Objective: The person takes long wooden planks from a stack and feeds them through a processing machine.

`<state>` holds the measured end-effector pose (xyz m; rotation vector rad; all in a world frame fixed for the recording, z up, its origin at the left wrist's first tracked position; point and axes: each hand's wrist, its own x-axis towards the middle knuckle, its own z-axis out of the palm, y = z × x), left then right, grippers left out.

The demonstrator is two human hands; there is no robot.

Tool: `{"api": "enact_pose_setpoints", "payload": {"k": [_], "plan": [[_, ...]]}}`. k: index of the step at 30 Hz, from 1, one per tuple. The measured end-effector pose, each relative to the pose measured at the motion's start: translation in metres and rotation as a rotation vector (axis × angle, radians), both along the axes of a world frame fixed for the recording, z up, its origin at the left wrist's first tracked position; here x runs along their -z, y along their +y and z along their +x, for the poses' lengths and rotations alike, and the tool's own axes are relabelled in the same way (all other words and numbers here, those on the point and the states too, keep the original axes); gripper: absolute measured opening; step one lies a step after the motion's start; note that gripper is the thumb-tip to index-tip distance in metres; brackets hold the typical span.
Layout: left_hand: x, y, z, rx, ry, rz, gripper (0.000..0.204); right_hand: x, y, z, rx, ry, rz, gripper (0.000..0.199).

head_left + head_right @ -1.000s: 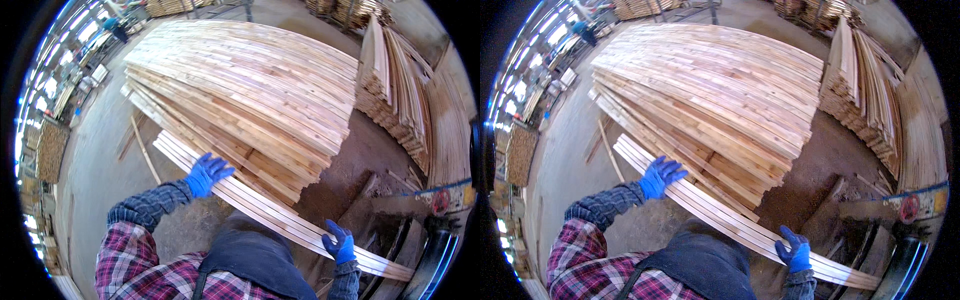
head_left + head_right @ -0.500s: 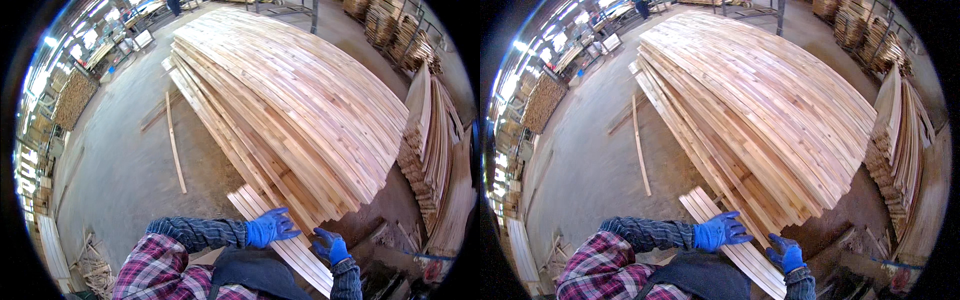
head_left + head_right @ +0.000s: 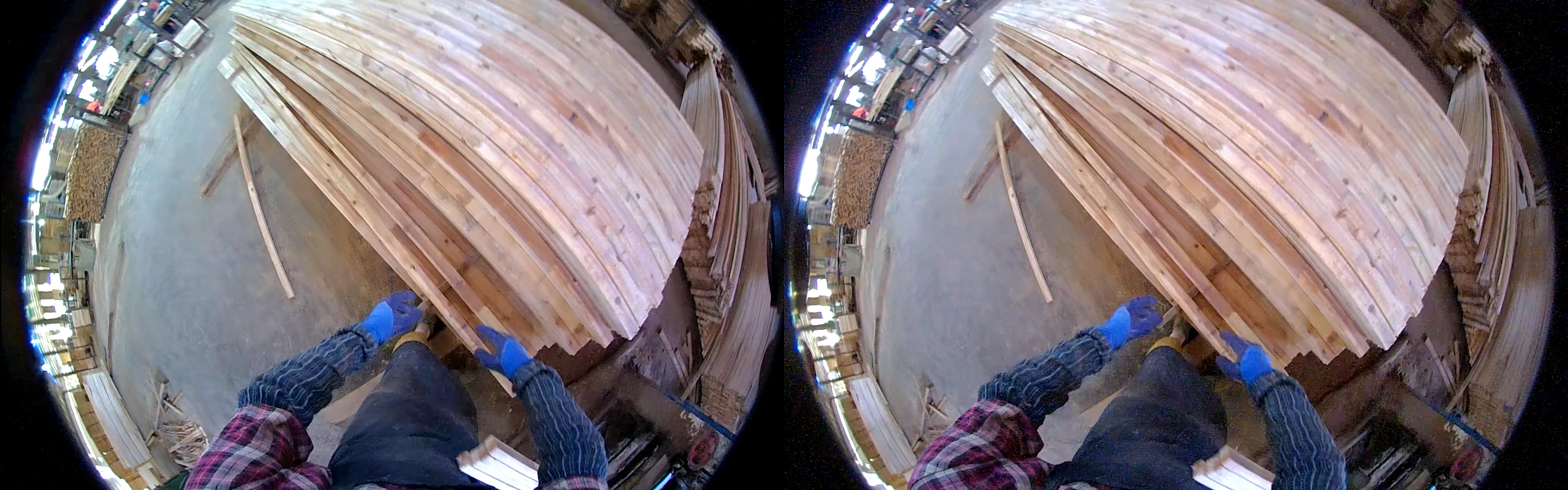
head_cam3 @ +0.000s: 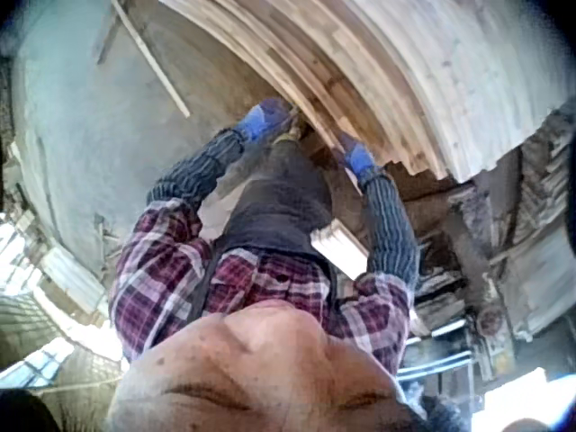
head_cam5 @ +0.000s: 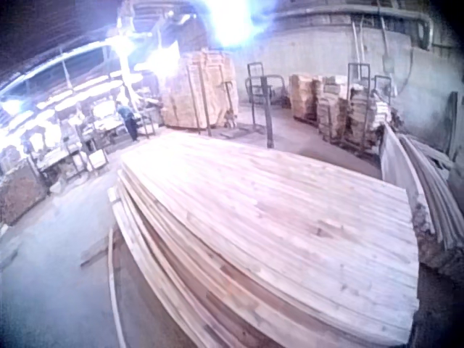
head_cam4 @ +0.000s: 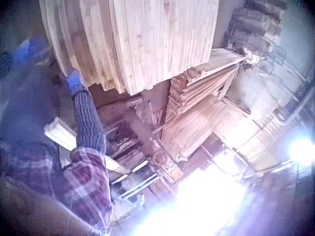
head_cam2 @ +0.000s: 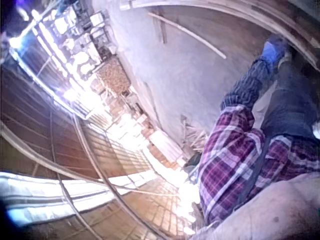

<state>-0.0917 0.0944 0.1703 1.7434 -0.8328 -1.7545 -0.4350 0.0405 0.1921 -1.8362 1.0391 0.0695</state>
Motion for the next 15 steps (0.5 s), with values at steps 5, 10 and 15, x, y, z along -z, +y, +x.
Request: {"api": "enact_pose_setpoints", "payload": {"k": [5,10,15], "plan": [[0.122,-0.011,0.018,-0.023,-0.098,-0.041,0.039,0.097,-0.047,0.047,0.027,0.268,-0.030,0.080],[0.194,-0.049,0.026,-0.395,-0.147,0.276,0.055,0.181,-0.061,0.071,0.131,0.354,0.147,0.080],[0.213,-0.082,0.028,-0.490,-0.211,0.329,0.047,0.206,-0.056,0.055,0.191,0.238,0.344,0.079]]}}
